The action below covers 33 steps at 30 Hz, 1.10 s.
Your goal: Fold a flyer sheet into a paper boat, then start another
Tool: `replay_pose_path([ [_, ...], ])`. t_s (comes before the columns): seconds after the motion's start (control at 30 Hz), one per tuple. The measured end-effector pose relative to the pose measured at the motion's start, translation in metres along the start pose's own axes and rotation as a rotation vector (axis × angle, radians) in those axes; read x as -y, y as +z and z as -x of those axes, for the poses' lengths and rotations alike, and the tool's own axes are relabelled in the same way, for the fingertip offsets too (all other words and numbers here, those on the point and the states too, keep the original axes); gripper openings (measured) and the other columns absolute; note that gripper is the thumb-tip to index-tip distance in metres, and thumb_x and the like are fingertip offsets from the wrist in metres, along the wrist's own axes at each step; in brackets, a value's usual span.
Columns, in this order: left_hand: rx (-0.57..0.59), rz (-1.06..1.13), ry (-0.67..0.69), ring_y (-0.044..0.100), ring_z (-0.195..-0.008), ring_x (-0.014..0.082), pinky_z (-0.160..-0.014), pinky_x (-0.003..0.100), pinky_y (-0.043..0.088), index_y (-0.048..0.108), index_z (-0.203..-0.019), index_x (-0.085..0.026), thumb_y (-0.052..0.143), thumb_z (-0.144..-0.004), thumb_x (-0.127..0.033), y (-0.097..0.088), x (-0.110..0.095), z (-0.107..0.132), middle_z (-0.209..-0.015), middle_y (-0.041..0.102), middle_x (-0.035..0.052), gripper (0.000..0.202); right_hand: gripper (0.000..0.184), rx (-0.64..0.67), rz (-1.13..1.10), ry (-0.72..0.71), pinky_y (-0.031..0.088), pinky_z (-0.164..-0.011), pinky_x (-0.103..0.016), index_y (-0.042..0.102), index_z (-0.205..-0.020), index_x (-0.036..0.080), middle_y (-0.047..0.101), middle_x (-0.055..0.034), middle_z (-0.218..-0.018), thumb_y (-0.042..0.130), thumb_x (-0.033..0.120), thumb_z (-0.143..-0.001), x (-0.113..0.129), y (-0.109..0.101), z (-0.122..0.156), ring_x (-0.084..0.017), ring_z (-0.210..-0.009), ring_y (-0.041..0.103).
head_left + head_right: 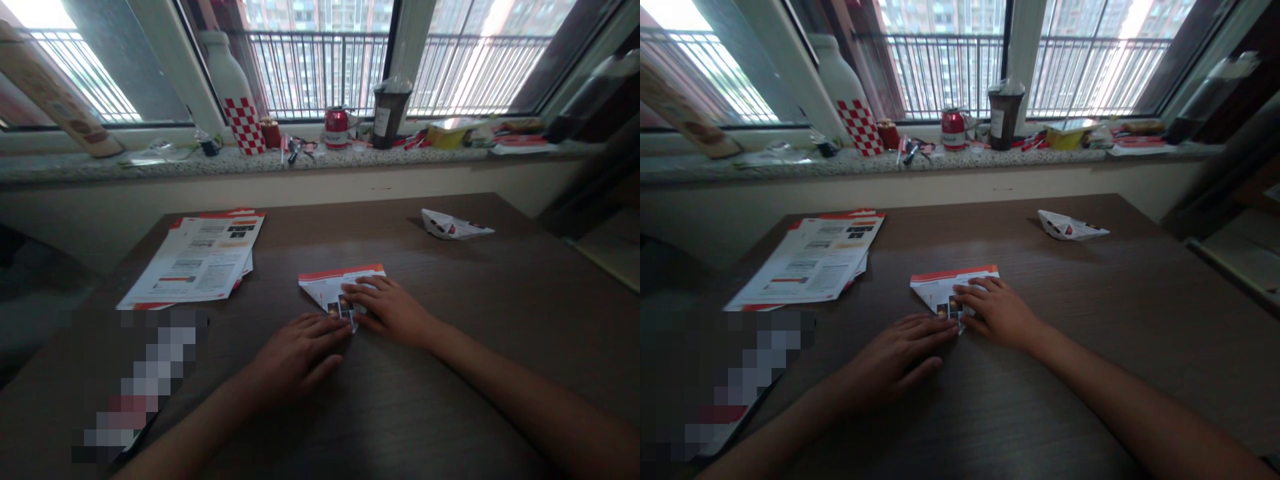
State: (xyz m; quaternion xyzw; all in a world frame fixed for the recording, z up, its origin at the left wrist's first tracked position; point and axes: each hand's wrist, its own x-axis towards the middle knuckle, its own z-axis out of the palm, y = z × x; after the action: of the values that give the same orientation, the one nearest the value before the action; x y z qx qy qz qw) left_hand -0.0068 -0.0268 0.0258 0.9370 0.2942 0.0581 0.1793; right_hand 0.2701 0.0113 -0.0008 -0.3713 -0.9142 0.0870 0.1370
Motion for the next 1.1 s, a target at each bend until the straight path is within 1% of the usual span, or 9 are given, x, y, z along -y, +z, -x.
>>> replay_pose_path([
  [0.17, 0.001, -0.069, -0.011, 0.050, -0.144, 0.0297, -0.121, 0.052, 0.038, 0.049, -0.156, -0.031, 0.055, -0.108, -0.036, 0.004, -0.002, -0.003, -0.160, 0.052, 0.0016, 0.049, 0.049, 0.001, -0.042, 0.000, 0.036, -0.121, -0.057, 0.054, -0.150, 0.030, 0.054, -0.0025, -0.160, 0.057, 0.050, -0.105, 0.002, -0.004, 0.001, -0.031, -0.146, 0.047],
  [0.27, 0.020, -0.061, -0.012, 0.048, -0.146, 0.0300, -0.121, 0.054, 0.038, 0.045, -0.158, -0.034, 0.053, -0.109, -0.038, 0.001, -0.002, -0.003, -0.161, 0.051, 0.0004, 0.050, 0.053, -0.004, -0.069, 0.009, 0.034, -0.122, -0.058, 0.054, -0.149, 0.030, 0.053, -0.0030, -0.160, 0.059, 0.054, -0.102, 0.005, -0.005, 0.001, -0.031, -0.147, 0.045],
  [0.47, 0.035, 0.058, -0.054, 0.047, -0.148, 0.0233, -0.121, 0.045, 0.042, 0.042, -0.160, -0.038, 0.048, -0.111, -0.033, -0.005, 0.004, 0.002, -0.164, 0.046, -0.0037, 0.049, 0.059, 0.009, -0.106, 0.029, 0.032, -0.123, -0.058, 0.057, -0.145, 0.028, 0.052, -0.0052, -0.160, 0.066, 0.059, -0.096, 0.008, -0.005, 0.001, -0.032, -0.148, 0.044],
  [0.63, -0.018, 0.087, -0.087, 0.048, -0.147, 0.0228, -0.121, 0.042, 0.043, 0.041, -0.160, -0.031, 0.049, -0.111, -0.036, 0.001, 0.010, 0.004, -0.166, 0.045, 0.0009, 0.050, 0.060, 0.013, -0.116, 0.039, 0.031, -0.123, -0.060, 0.056, -0.147, 0.028, 0.053, -0.0056, -0.160, 0.067, 0.057, -0.096, 0.008, -0.004, 0.001, -0.033, -0.149, 0.043],
  [0.73, -0.023, 0.026, -0.065, 0.051, -0.144, 0.0256, -0.120, 0.046, 0.043, 0.047, -0.157, -0.031, 0.050, -0.111, -0.036, 0.001, 0.012, 0.005, -0.164, 0.047, 0.0021, 0.047, 0.055, 0.007, -0.129, 0.042, 0.032, -0.123, -0.059, 0.057, -0.146, 0.029, 0.053, -0.0050, -0.160, 0.064, 0.056, -0.098, 0.007, -0.003, 0.001, -0.032, -0.148, 0.044],
  [0.87, -0.050, -0.076, -0.049, 0.054, -0.141, 0.0289, -0.118, 0.051, 0.041, 0.051, -0.154, -0.036, 0.053, -0.109, -0.036, -0.005, 0.014, 0.006, -0.159, 0.053, 0.0010, 0.045, 0.053, 0.000, -0.125, 0.045, 0.033, -0.122, -0.059, 0.059, -0.144, 0.029, 0.054, -0.0051, -0.159, 0.061, 0.058, -0.100, 0.007, -0.003, 0.001, -0.032, -0.148, 0.044],
  [0.93, -0.050, -0.061, -0.047, 0.055, -0.139, 0.0276, -0.118, 0.049, 0.042, 0.050, -0.155, -0.037, 0.052, -0.110, -0.036, -0.007, 0.016, 0.007, -0.158, 0.054, 0.0008, 0.045, 0.052, -0.001, -0.121, 0.038, 0.032, -0.123, -0.059, 0.059, -0.144, 0.028, 0.053, -0.0054, -0.160, 0.061, 0.057, -0.100, 0.007, -0.003, 0.001, -0.032, -0.148, 0.043],
  [1.03, -0.044, -0.014, -0.072, 0.057, -0.138, 0.0251, -0.116, 0.043, 0.043, 0.047, -0.157, -0.032, 0.050, -0.110, -0.035, -0.009, 0.017, 0.008, -0.158, 0.054, 0.0017, 0.047, 0.052, -0.001, -0.127, 0.033, 0.030, -0.124, -0.060, 0.058, -0.145, 0.028, 0.053, -0.0062, -0.160, 0.060, 0.056, -0.101, 0.007, -0.002, 0.001, -0.032, -0.149, 0.043],
  [1.1, -0.038, -0.017, -0.082, 0.056, -0.139, 0.0253, -0.116, 0.043, 0.042, 0.048, -0.157, -0.032, 0.049, -0.110, -0.035, -0.010, 0.019, 0.008, -0.158, 0.054, 0.0015, 0.046, 0.052, 0.000, -0.132, 0.036, 0.030, -0.124, -0.061, 0.058, -0.145, 0.029, 0.053, -0.0063, -0.160, 0.061, 0.055, -0.100, 0.007, -0.002, 0.002, -0.032, -0.149, 0.042],
])
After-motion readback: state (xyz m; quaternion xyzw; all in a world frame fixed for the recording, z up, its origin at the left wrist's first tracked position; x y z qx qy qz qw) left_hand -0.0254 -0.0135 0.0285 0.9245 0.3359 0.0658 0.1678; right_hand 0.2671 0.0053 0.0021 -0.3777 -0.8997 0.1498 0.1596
